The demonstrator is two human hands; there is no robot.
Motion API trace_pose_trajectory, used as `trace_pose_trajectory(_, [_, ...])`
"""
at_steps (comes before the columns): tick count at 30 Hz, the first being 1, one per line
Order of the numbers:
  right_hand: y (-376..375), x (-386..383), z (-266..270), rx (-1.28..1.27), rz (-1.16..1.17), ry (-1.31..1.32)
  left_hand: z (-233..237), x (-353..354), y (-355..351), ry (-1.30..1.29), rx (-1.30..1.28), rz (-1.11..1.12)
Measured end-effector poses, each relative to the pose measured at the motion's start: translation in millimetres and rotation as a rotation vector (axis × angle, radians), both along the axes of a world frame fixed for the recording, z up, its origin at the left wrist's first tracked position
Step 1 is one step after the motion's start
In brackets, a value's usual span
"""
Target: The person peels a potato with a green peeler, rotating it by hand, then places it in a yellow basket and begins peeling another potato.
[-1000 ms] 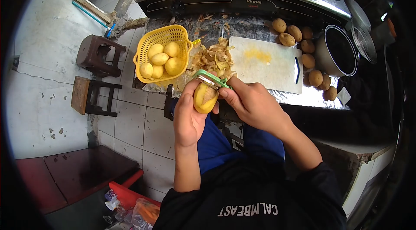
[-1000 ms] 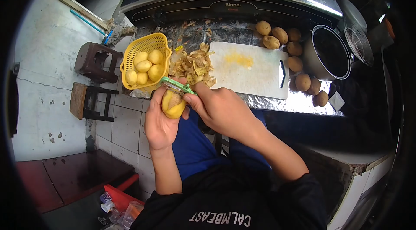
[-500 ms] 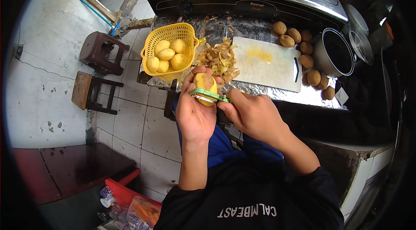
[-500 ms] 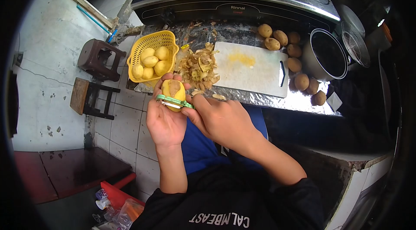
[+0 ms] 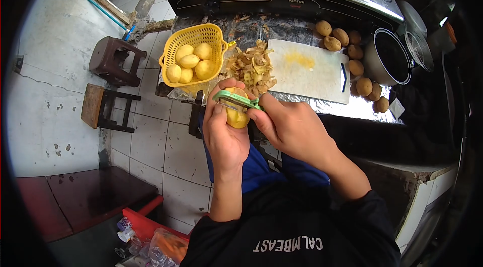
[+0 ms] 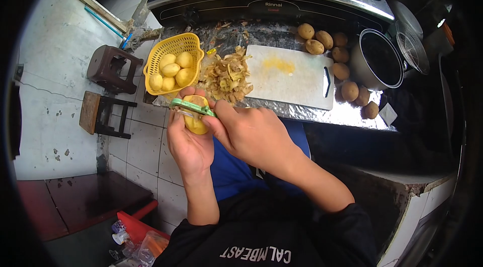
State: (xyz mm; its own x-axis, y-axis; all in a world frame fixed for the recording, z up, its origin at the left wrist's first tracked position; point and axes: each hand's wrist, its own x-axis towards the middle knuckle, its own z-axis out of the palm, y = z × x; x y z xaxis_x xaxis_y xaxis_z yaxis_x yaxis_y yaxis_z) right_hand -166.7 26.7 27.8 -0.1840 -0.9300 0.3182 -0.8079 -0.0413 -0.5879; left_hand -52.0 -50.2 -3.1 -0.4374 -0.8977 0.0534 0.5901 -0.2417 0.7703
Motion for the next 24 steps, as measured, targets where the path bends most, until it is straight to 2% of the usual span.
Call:
trace_pose_trajectory(4, [-1.0, 1.0, -2.1, 0.015, -0.002, -0.008, -7.5, 9.1, -9.3, 0.088, -0.097, -0.074])
trace_pose_trajectory(6, [-3.2, 0.2, -3.7, 0.051, -0.006, -0.006, -7.2, 7.4, -9.5, -0.051, -0.104, 0.015])
trace_pose_trajectory(9, [-7.4, -2.0, -4.7, -0.007, -0.041, -0.03, -8.0, 3.9, -2.8, -0.09, -0.144, 0.01])
trace_pose_trajectory(12, [-7.1, -2.4, -4.7, 0.01, -0.03, -0.013, -9.3, 4.8, -9.6, -0.013, -0.065, 0.033])
trace_pose_trajectory(19, [-10.7, -5.4, -8.9, 0.0, -0.062, -0.017, -9.8, -1.9, -4.2, -0.188, -0.216, 0.046])
trace_pose_trajectory(24, [-9.3, -9.9, -13.0, 0.015, -0.053, -0.01, -15.7, 1.4, -12.7, -0.176, -0.201, 0.007])
